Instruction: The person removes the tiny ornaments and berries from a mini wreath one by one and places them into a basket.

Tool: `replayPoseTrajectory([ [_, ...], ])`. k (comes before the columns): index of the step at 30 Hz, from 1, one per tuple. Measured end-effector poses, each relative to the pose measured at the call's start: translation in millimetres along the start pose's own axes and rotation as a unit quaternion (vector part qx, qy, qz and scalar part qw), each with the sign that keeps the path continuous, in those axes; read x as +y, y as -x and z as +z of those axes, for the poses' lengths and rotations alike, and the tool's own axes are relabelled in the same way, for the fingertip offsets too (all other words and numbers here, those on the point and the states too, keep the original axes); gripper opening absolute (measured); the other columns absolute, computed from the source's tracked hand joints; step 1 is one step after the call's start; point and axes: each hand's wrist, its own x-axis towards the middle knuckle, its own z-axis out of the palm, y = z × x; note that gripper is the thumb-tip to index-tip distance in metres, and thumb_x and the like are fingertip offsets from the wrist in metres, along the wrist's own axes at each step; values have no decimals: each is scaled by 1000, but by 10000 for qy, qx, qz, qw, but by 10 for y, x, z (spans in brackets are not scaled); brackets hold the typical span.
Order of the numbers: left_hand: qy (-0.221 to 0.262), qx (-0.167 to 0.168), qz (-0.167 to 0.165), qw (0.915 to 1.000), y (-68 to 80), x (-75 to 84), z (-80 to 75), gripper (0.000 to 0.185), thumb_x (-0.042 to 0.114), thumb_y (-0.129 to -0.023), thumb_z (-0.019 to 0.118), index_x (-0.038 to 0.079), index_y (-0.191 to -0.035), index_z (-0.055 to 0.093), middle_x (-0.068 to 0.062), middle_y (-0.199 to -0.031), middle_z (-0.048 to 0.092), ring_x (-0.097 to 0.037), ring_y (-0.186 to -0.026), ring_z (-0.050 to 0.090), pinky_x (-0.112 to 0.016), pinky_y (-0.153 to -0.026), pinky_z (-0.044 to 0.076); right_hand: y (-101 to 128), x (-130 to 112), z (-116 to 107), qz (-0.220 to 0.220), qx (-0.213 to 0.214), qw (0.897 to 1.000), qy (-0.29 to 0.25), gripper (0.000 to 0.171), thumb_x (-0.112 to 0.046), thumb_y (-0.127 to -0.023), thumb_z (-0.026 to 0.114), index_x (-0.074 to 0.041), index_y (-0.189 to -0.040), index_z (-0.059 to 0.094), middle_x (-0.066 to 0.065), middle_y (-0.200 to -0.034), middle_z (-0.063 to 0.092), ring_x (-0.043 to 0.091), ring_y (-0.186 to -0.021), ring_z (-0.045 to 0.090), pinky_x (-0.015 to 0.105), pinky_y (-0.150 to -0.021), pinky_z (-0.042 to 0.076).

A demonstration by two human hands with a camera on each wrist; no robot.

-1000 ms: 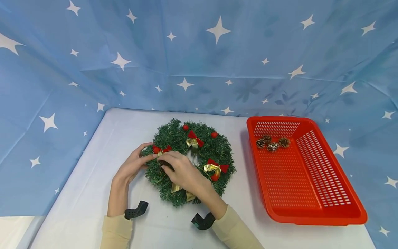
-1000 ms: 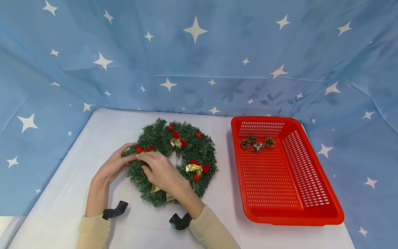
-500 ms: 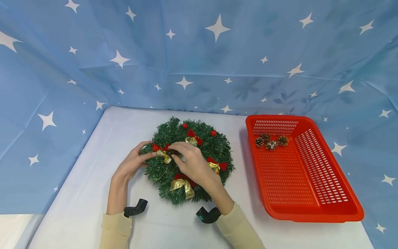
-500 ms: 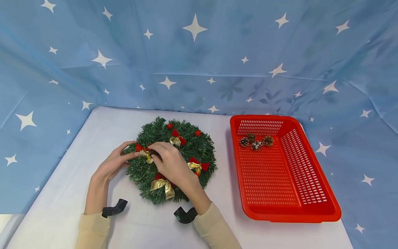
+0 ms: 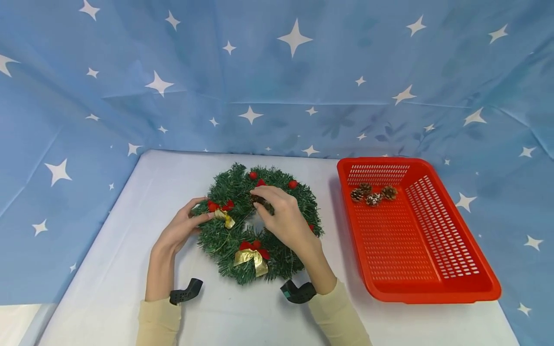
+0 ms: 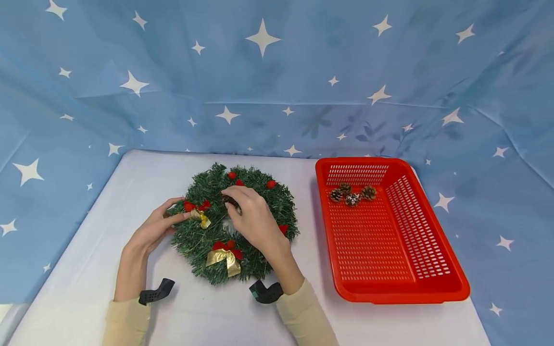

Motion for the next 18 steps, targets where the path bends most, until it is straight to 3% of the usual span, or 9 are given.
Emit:
replayPoseTrajectory([
  [3, 12, -20, -18, 10000, -3, 3, 5, 75, 27, -102, 68, 14, -163, 26, -24, -166, 13, -34, -128, 46, -34, -82, 50, 10, 17, -66, 36, 114, 9999, -35, 30, 0, -94, 72, -5, -124, 72, 15, -127, 70, 22, -91, 73, 26, -59, 49],
  [8, 13, -22, -28, 10000, -1, -5, 0, 76, 26, -102, 67, 13, -163, 25, -24, -168, 9, -38, -134, 44, -34, -83, 50, 16, 58, -112, 3, 244, 9997, -41, 29, -2, -95, 72, -5, -123, 73, 14, -127, 70, 27, -112, 70, 32, -80, 58],
  [14, -1, -4, -11, 10000, -2, -10, 2, 75, 26, -102, 67, 14, -163, 27, -23, -166, 13, -36, -130, 46, -35, -83, 50, 25, 120, -156, 125, 371, 9992, 76, 29, -2, -94, 73, -6, -123, 73, 14, -125, 71, 28, -111, 71, 37, -76, 58],
  [18, -25, 27, -13, 10000, 0, -5, 0, 74, 26, -102, 67, 14, -163, 28, -23, -163, 18, -31, -122, 49, -35, -81, 50, 21, 141, -204, 226, 458, 9987, 79, 30, -2, -94, 73, -6, -123, 73, 13, -124, 72, 28, -115, 69, 40, -92, 57],
])
